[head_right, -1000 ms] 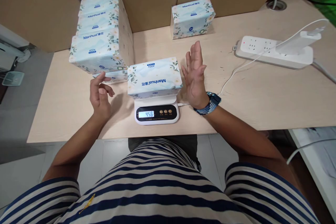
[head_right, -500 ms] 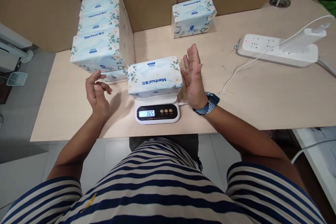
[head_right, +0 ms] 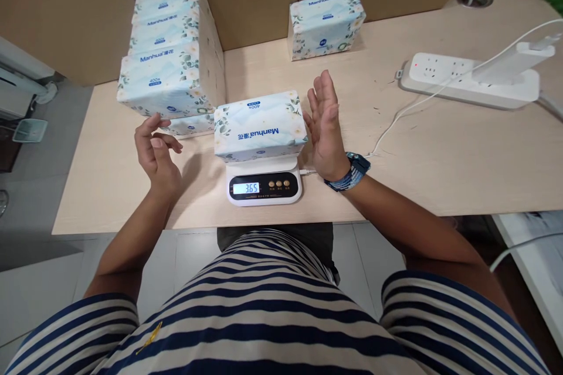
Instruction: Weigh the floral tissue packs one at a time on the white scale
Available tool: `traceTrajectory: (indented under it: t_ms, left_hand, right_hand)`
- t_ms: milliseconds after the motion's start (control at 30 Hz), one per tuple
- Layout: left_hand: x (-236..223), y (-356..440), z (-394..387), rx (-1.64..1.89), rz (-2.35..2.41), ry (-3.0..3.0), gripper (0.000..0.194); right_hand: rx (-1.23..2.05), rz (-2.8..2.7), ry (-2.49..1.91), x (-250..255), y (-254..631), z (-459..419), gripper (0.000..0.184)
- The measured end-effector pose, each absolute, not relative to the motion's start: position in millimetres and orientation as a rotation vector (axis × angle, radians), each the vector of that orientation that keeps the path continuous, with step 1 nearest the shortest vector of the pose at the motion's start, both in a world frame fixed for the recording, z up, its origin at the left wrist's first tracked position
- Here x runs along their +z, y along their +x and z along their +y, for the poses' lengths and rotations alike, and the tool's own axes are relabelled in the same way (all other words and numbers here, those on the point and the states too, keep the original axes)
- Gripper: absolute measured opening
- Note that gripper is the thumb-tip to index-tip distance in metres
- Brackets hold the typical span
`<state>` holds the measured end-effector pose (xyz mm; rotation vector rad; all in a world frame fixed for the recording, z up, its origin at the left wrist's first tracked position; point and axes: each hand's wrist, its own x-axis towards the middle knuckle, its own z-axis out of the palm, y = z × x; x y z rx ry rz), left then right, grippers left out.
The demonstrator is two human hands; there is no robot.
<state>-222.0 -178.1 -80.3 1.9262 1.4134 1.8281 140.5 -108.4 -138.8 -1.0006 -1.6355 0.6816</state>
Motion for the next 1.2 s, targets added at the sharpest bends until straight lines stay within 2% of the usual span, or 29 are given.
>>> traceTrajectory:
  t_ms: [100, 300, 433, 533, 633, 733, 833, 900, 1000, 1100, 1200]
  left_hand:
    - [-80.9, -222.5, -177.9, 1.813, 1.406, 1.897, 0.043]
    - [-76.1, -215.2, -190.0, 1.715, 1.286, 1.875, 0.044]
    - [-66.3, -202.8, -219.6, 1.367, 1.265, 1.832, 0.054]
    - [-62.9, -187.1, -242.4, 1.183, 1.25, 1.806, 0.06]
    - [-66.2, -166.2, -255.3, 1.091, 1.209, 1.798, 0.072]
    - [-71.1, -148.1, -262.2, 1.134, 1.101, 1.855, 0.084]
    - [-70.5, -142.8, -273.1, 1.287, 1.041, 1.953, 0.086]
    - [-66.4, -147.7, -284.4, 1.385, 1.031, 2.054, 0.088]
    - [-58.7, -163.6, -304.1, 1.589, 1.049, 2.197, 0.087]
    - [-55.9, -183.9, -321.7, 1.78, 1.184, 2.17, 0.072]
    - [-61.1, -205.5, -331.9, 1.69, 1.419, 2.128, 0.072]
  right_hand:
    - [0.721, -1.572, -1.015, -132.5, 134.9, -116.2, 0.095]
    - [0.927, -1.338, -1.15, -100.3, 124.1, -151.0, 0.085]
    - [0.878, -1.235, -1.212, -73.9, 140.6, -170.6, 0.088]
    - [0.882, -1.073, -1.285, -64.7, 157.3, -177.0, 0.079]
    - [1.107, -1.14, -1.295, -63.4, 162.8, -181.4, 0.073]
    - [1.314, -1.444, -1.2, -61.2, 160.0, -191.3, 0.068]
    - [1.165, -1.681, -1.143, -52.9, 158.3, -207.5, 0.063]
    - [1.007, -1.783, -1.076, -44.2, 155.4, -219.1, 0.067]
    - [0.809, -1.957, -0.956, -30.7, 136.8, -232.4, 0.083]
    - [0.647, -2.201, -0.926, -22.8, 97.2, -235.1, 0.101]
    - [0.466, -2.486, -0.995, -21.3, 49.2, -223.6, 0.091]
